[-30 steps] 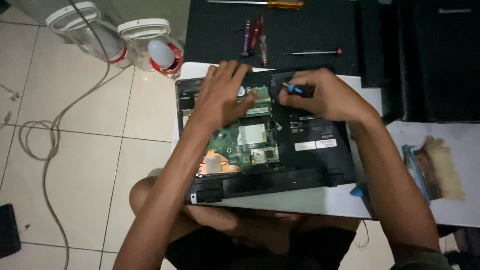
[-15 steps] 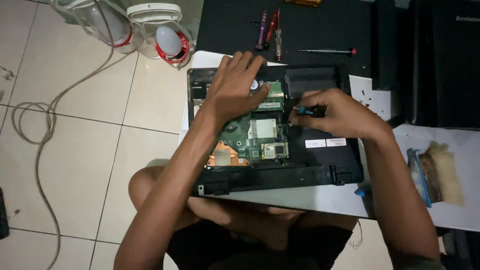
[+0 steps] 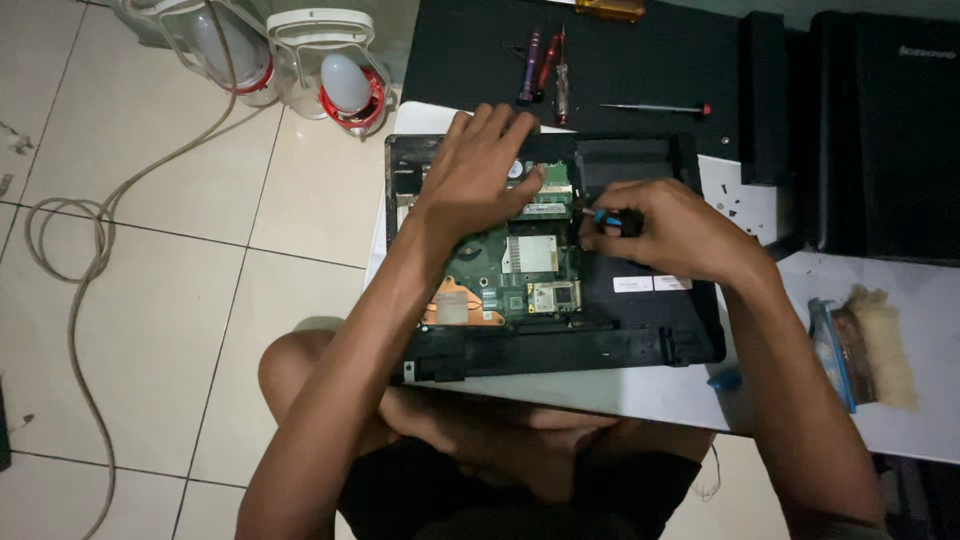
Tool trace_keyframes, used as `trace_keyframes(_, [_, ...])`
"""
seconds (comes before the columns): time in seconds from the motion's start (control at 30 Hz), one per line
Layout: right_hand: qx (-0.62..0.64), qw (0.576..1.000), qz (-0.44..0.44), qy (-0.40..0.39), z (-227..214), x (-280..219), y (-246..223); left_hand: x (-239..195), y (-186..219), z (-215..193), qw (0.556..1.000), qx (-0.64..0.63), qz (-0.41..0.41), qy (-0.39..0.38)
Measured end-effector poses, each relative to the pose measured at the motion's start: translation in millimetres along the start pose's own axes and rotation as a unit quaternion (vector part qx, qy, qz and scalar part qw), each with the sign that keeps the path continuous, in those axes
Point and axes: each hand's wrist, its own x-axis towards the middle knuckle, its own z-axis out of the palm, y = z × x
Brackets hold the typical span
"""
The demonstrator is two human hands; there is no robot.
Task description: The person sits on the floor and uses a screwdriver to remove screws from the back panel of a laptop. They then lift the panel to expose the internal components, including the motherboard and battery, and continue to unscrew parts inside the chassis.
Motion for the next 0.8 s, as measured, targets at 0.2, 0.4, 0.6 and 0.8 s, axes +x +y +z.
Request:
trace_keyframes(0.2, [-0.007,0.994,-0.012,0.106,-9,-18,22,0,7,0,0.999,0.018,0.009,0.038])
trace_keyframes(0.4, [-0.146,0.978,0.149,-0.015,-31,-53,-5,1,3,4,1.000,-0.001,0.005,0.021])
trace_keyframes(0.6, [-0.240,0.970,0.010,-0.036,-31,-52,0,3,5,4,1.000,0.021,-0.011,0.011])
trace_keyframes(0.8, [-0.294,0.956,0.014,-0.012,-28,-45,-10,1,1,7,1.000,-0.004,-0.006,0.022])
